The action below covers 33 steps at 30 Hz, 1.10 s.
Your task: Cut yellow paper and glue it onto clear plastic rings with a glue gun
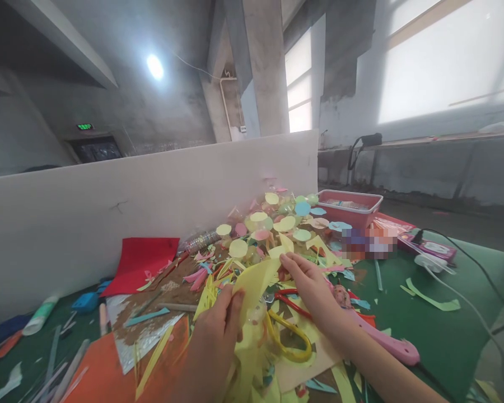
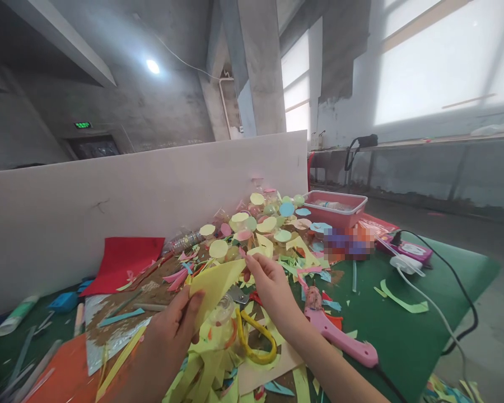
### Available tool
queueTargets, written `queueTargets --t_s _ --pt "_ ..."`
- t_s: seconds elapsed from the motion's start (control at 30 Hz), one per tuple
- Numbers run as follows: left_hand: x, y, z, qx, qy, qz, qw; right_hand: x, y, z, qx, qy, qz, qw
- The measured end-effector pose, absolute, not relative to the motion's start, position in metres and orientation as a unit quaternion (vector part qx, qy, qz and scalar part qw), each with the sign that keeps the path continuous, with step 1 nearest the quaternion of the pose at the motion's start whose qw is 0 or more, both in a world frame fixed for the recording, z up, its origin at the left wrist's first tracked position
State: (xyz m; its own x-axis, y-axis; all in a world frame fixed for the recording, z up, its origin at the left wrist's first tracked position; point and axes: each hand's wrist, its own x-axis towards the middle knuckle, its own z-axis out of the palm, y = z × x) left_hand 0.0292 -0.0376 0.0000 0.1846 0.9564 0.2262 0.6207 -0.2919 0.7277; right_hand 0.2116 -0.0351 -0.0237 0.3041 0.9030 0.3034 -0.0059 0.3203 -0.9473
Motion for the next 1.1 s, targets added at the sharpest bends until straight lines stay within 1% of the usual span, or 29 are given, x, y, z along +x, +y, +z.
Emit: queueTargets --t_s 0.13,0.23,0.33,0.43,0.5,0.63,0.83,0.97,1.1 --pt "0.032 -0.042 0.009 0.721 0.533 0.341 0.284 0.213 -0.036 -0.022 -0.475 -0.475 0.324 0.666" --pt "0.035 -0.042 0.013 0.709 0.511 0.336 0.352 0.212 -0.038 -0.02 -0.475 -0.468 0.302 0.682" --pt "0.037 -0.042 0.015 0.677 0.469 0.367 0.433 0.209 -0.039 -0.02 -0.465 -0.478 0.287 0.688" --pt "0.038 -0.045 0.017 0.647 0.451 0.382 0.482 0.206 -0.04 -0.021 -0.458 -0.488 0.291 0.683" --pt "0.039 -0.049 0.02 0.646 0.469 0.363 0.481 0.205 -0.041 -0.021 -0.458 -0.486 0.297 0.682" --pt "0.039 -0.052 0.023 0.666 0.504 0.325 0.443 0.208 -0.043 -0.02 -0.472 -0.477 0.292 0.681" --pt "0.04 -0.053 0.024 0.685 0.467 0.338 0.446 0.213 -0.041 -0.018 -0.487 -0.445 0.271 0.701" --pt "0.038 -0.054 0.025 0.696 0.464 0.312 0.45 0.213 -0.038 -0.018 -0.485 -0.432 0.271 0.711" --pt "0.035 -0.052 0.023 0.721 0.464 0.287 0.427 0.214 -0.034 -0.021 -0.497 -0.432 0.261 0.705"
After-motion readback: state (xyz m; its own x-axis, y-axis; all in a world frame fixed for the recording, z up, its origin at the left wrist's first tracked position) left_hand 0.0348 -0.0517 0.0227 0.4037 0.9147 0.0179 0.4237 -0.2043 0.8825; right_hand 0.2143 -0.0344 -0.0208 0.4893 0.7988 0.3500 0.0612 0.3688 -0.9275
